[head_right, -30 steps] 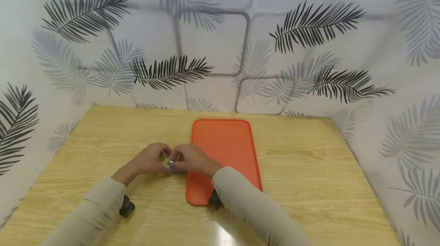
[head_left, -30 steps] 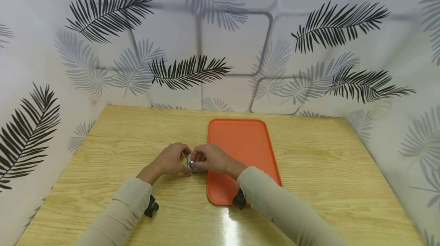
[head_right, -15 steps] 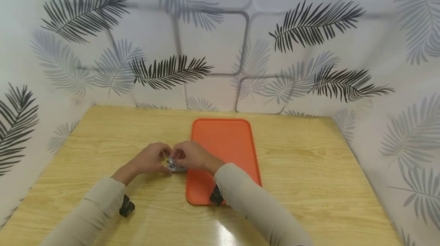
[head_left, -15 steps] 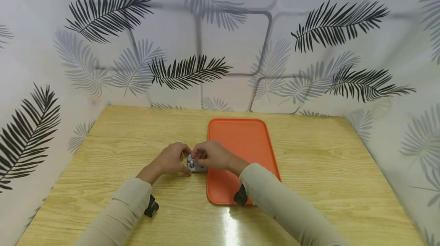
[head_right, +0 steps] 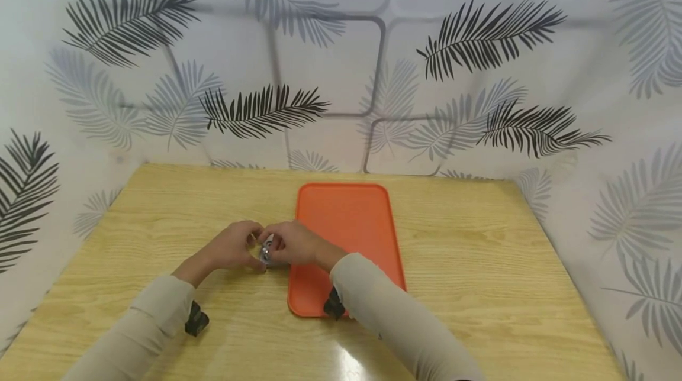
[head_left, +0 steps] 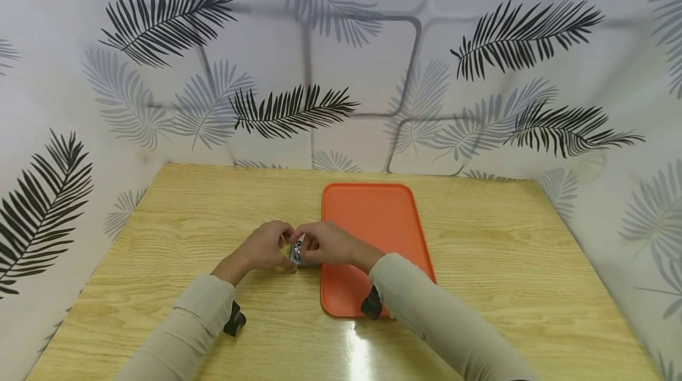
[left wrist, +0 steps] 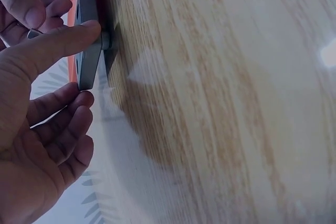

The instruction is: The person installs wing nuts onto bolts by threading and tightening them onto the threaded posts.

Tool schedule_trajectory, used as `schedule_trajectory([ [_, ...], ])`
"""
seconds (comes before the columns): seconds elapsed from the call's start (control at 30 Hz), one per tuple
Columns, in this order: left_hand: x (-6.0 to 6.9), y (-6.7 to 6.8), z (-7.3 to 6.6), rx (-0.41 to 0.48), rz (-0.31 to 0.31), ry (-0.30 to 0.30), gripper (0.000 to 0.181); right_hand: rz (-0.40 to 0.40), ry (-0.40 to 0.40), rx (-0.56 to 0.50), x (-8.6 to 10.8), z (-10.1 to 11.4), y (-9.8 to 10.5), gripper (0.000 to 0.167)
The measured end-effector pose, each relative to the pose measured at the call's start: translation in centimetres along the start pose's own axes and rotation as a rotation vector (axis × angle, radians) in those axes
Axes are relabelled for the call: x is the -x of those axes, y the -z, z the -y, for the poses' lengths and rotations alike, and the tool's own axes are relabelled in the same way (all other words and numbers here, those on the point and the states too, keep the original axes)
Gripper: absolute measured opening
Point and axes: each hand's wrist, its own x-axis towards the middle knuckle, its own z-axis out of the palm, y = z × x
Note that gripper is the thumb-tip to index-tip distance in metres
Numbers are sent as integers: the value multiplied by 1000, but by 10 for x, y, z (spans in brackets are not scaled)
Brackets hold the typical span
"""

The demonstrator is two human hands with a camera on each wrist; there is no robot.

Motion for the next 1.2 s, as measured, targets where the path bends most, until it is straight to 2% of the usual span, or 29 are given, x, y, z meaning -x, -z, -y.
schedule_trajectory([
  [0.37,1,0,-1,-7,-4,5,57,-99,-24,44,1,1,-3,5],
  [0.57,1,1,-1,-13,-1,3,57,-87,-10,29,2,2,-1,7],
  [0.7,0,0,-1,-16,-2,10,57,-78,-27,12,1,2,1,14],
  [0.8,0,0,0,-19,-2,14,54,-63,-40,32,-1,4,2,21],
  [0.97,-1,-1,1,-30,7,15,49,-34,-15,86,-3,5,1,31],
  [1.1,-2,0,1,-23,8,10,51,-30,-6,103,-4,4,0,29],
  [1.2,-2,0,1,-19,10,7,54,-49,-10,104,-4,4,-1,21],
])
